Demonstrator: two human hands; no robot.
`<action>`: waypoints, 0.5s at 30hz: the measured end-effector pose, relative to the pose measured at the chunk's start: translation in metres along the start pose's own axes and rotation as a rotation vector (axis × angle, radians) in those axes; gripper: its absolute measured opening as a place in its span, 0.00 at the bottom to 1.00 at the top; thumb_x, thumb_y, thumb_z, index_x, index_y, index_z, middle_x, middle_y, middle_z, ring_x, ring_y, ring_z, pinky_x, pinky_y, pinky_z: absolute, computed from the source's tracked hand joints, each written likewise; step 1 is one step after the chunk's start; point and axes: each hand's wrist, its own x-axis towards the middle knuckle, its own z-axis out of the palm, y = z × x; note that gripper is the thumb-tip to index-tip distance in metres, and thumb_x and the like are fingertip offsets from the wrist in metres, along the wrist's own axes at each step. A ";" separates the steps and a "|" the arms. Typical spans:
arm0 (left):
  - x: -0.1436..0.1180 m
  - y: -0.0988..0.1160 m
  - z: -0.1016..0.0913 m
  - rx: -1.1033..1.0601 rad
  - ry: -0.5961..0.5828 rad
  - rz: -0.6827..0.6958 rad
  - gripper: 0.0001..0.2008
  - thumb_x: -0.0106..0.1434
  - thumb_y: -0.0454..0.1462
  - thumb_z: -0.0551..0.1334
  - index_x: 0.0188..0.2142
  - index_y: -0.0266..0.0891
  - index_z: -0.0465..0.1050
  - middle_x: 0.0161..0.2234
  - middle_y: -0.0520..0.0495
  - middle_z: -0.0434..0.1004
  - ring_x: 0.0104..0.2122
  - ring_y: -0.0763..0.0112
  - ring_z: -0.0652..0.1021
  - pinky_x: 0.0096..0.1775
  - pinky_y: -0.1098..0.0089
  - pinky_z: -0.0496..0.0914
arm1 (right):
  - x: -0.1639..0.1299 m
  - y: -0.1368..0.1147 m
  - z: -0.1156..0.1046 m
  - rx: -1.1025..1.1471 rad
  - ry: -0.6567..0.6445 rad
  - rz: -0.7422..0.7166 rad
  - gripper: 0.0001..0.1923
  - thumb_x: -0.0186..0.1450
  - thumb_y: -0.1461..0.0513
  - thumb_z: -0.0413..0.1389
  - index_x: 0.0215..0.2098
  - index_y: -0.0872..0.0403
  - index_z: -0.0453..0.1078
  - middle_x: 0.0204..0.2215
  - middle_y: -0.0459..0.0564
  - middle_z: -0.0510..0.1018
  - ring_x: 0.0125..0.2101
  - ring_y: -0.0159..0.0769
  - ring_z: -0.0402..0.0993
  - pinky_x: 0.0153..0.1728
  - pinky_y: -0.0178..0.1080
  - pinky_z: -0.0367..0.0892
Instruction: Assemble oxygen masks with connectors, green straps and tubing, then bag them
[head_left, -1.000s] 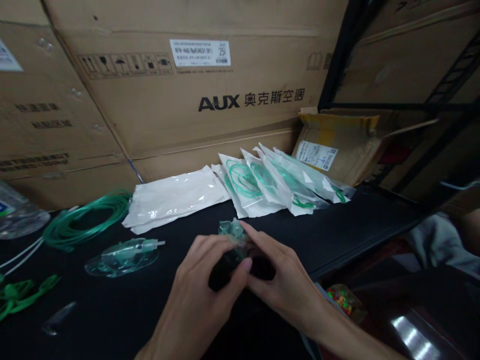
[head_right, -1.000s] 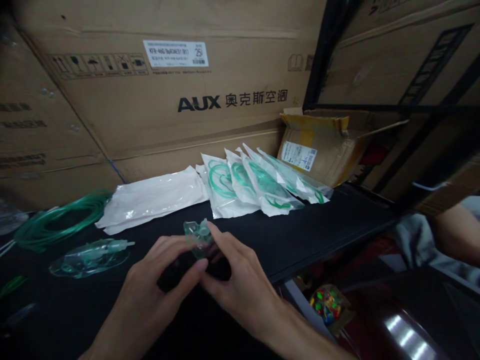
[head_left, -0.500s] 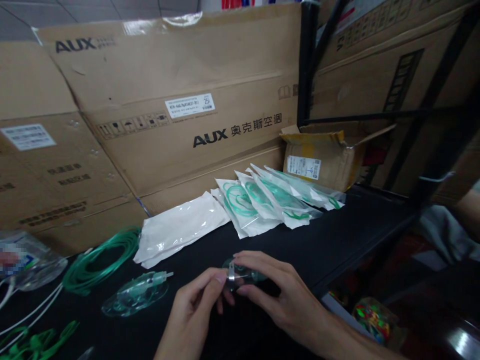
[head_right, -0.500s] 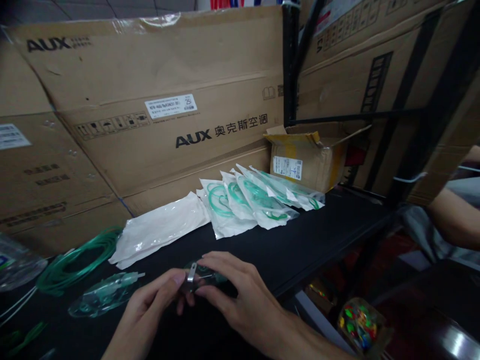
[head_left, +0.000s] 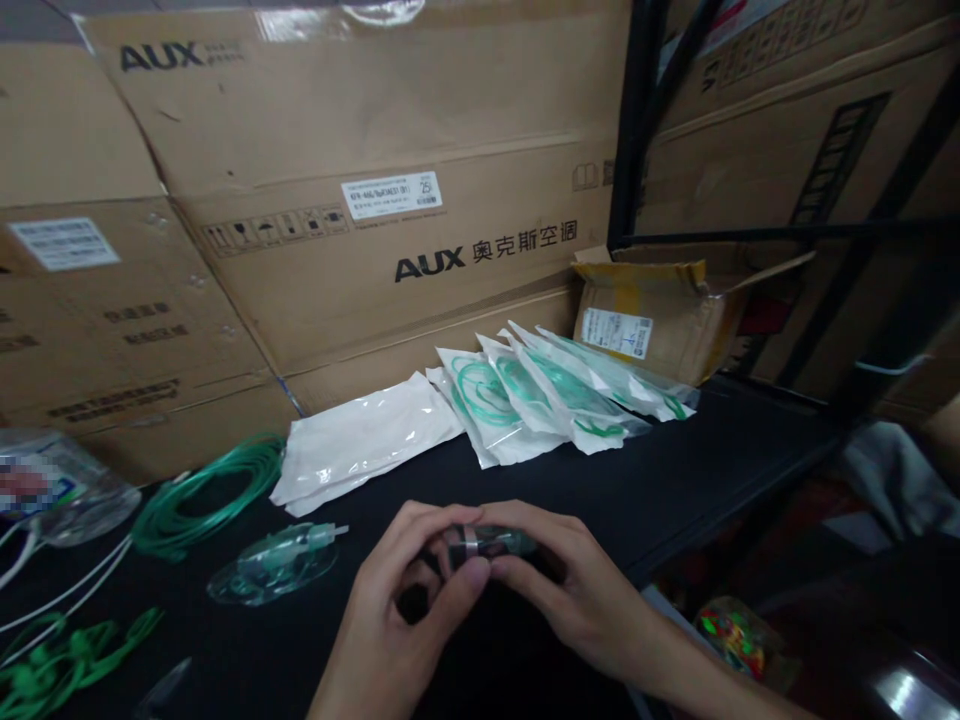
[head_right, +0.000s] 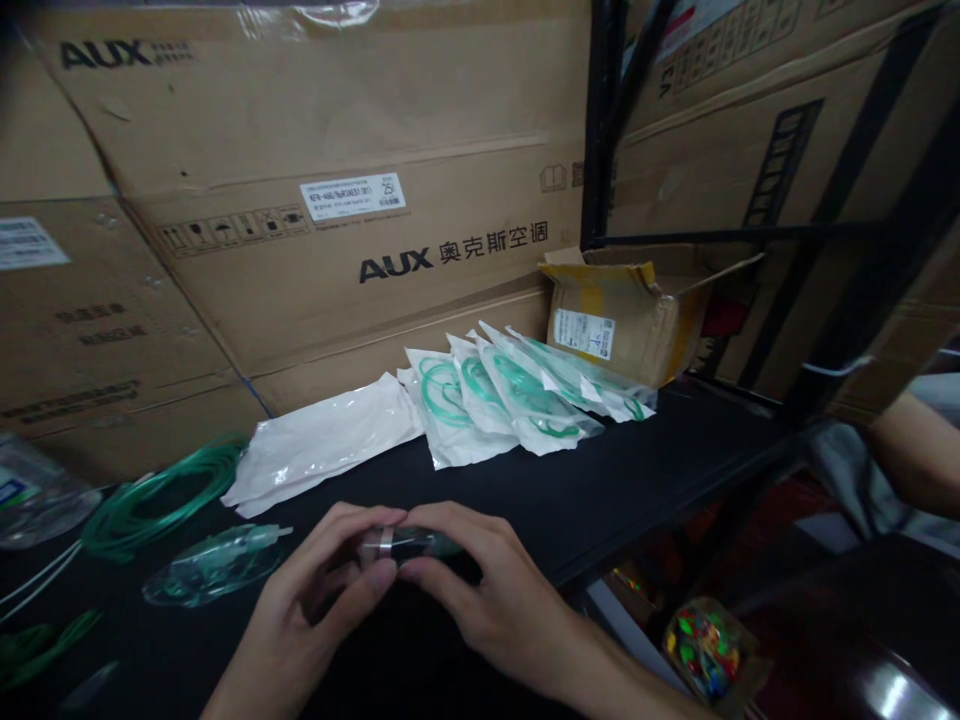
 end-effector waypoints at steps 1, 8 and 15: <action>0.000 0.001 0.001 0.005 -0.001 0.012 0.12 0.61 0.45 0.68 0.44 0.47 0.80 0.38 0.47 0.76 0.37 0.65 0.78 0.31 0.74 0.75 | 0.000 0.000 -0.001 0.008 -0.004 0.004 0.13 0.71 0.60 0.58 0.53 0.50 0.74 0.49 0.51 0.82 0.49 0.38 0.78 0.54 0.38 0.70; 0.000 0.001 0.001 0.034 0.007 0.055 0.14 0.58 0.43 0.71 0.44 0.48 0.80 0.37 0.48 0.76 0.35 0.67 0.79 0.29 0.75 0.75 | 0.000 -0.001 -0.002 0.055 -0.011 0.019 0.12 0.71 0.59 0.57 0.52 0.49 0.76 0.49 0.50 0.82 0.50 0.38 0.78 0.53 0.38 0.70; -0.002 -0.002 0.000 0.107 0.091 0.150 0.12 0.56 0.42 0.74 0.40 0.48 0.81 0.32 0.52 0.76 0.27 0.73 0.76 0.26 0.77 0.72 | 0.003 -0.006 -0.003 0.092 0.013 0.029 0.11 0.69 0.60 0.59 0.49 0.49 0.78 0.47 0.50 0.83 0.47 0.38 0.79 0.51 0.37 0.72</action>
